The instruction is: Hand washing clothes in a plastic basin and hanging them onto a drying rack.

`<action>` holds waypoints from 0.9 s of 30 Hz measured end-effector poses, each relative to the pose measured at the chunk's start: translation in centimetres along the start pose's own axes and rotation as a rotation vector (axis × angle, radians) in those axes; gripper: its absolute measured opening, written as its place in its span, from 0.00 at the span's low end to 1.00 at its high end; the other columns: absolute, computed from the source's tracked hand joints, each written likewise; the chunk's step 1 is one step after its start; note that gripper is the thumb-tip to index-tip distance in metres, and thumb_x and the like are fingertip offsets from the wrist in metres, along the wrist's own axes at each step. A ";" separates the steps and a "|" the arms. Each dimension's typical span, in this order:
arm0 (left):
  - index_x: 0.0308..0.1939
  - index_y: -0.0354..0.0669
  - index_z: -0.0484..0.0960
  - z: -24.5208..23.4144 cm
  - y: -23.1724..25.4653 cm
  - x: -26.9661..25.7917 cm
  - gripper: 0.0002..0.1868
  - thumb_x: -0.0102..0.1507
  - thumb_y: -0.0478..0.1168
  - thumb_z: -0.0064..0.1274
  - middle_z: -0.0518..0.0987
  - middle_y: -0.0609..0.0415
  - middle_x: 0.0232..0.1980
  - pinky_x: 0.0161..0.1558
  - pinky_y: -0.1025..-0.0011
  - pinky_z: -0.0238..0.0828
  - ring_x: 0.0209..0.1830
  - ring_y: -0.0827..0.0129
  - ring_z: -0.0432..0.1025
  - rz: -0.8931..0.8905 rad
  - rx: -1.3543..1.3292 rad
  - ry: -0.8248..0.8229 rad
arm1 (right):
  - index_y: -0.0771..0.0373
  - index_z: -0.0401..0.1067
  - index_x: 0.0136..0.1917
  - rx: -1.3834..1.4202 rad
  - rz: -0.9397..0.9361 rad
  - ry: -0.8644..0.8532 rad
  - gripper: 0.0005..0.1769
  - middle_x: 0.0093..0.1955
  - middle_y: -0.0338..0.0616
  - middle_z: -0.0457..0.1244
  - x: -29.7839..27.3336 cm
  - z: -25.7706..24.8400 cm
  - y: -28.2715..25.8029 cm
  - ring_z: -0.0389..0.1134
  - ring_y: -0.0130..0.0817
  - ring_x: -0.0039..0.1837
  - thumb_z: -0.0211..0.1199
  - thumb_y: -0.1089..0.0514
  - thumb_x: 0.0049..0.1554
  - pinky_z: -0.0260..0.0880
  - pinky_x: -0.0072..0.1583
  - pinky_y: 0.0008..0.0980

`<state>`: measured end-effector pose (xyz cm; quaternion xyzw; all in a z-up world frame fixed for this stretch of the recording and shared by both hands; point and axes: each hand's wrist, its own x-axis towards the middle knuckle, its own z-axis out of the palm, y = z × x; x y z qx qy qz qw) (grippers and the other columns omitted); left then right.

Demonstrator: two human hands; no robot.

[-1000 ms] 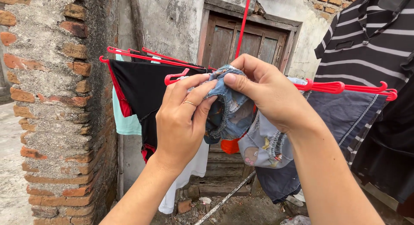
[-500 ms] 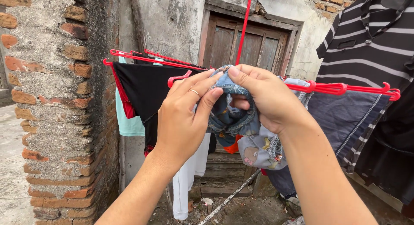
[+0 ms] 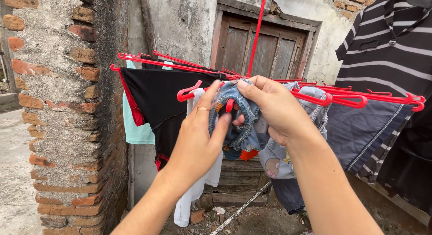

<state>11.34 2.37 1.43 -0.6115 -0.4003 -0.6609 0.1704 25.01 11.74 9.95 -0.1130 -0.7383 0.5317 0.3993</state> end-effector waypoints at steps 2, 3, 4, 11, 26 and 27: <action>0.73 0.30 0.56 0.6 -0.6 -1.5 0.35 0.66 0.37 0.53 0.80 0.39 0.54 0.55 0.62 0.70 0.54 0.51 0.78 0.163 -0.142 0.004 | 0.64 0.69 0.49 -0.092 -0.059 0.038 0.13 0.40 0.41 0.68 0.2 -0.3 0.8 0.68 0.27 0.36 0.59 0.51 0.63 0.71 0.39 0.28; 0.73 0.30 0.56 1.0 -1.4 -2.2 0.35 0.66 0.37 0.53 0.80 0.39 0.54 0.55 0.62 0.70 0.54 0.51 0.78 0.161 -0.143 0.003 | 0.64 0.69 0.49 -0.093 -0.057 0.038 0.13 0.40 0.41 0.68 0.0 -0.3 1.1 0.68 0.27 0.36 0.59 0.51 0.63 0.71 0.39 0.28; 0.68 0.30 0.58 1.5 -2.2 -2.8 0.33 0.64 0.37 0.56 0.81 0.40 0.51 0.53 0.61 0.71 0.51 0.51 0.78 0.102 -0.138 -0.005 | 0.63 0.69 0.49 -0.058 -0.074 0.044 0.13 0.41 0.41 0.68 -0.1 -0.3 1.5 0.68 0.27 0.37 0.59 0.51 0.63 0.71 0.39 0.30; 0.49 0.35 0.73 2.8 -3.6 -3.4 0.15 0.62 0.35 0.58 0.82 0.43 0.44 0.46 0.61 0.73 0.45 0.52 0.80 -0.255 -0.004 0.087 | 0.61 0.69 0.61 -0.219 -0.131 -0.042 0.22 0.49 0.38 0.70 -3.2 -1.3 5.1 0.70 0.24 0.51 0.61 0.48 0.58 0.71 0.56 0.29; 0.50 0.34 0.70 0.9 -4.7 -4.0 0.15 0.63 0.37 0.54 0.81 0.43 0.40 0.35 0.64 0.75 0.34 0.58 0.80 -0.340 0.137 0.008 | 0.66 0.76 0.58 -0.431 -0.150 0.126 0.19 0.49 0.36 0.70 -4.6 -6.0 7.3 0.66 0.21 0.50 0.69 0.57 0.56 0.68 0.54 0.27; 0.50 0.34 0.70 1.5 -4.9 -4.8 0.15 0.63 0.37 0.54 0.81 0.43 0.40 0.35 0.64 0.75 0.34 0.58 0.80 -0.342 0.137 0.007 | 0.66 0.76 0.58 -0.430 -0.148 0.126 0.19 0.49 0.36 0.70 -4.7 -5.4 7.2 0.66 0.21 0.50 0.69 0.57 0.56 0.68 0.54 0.27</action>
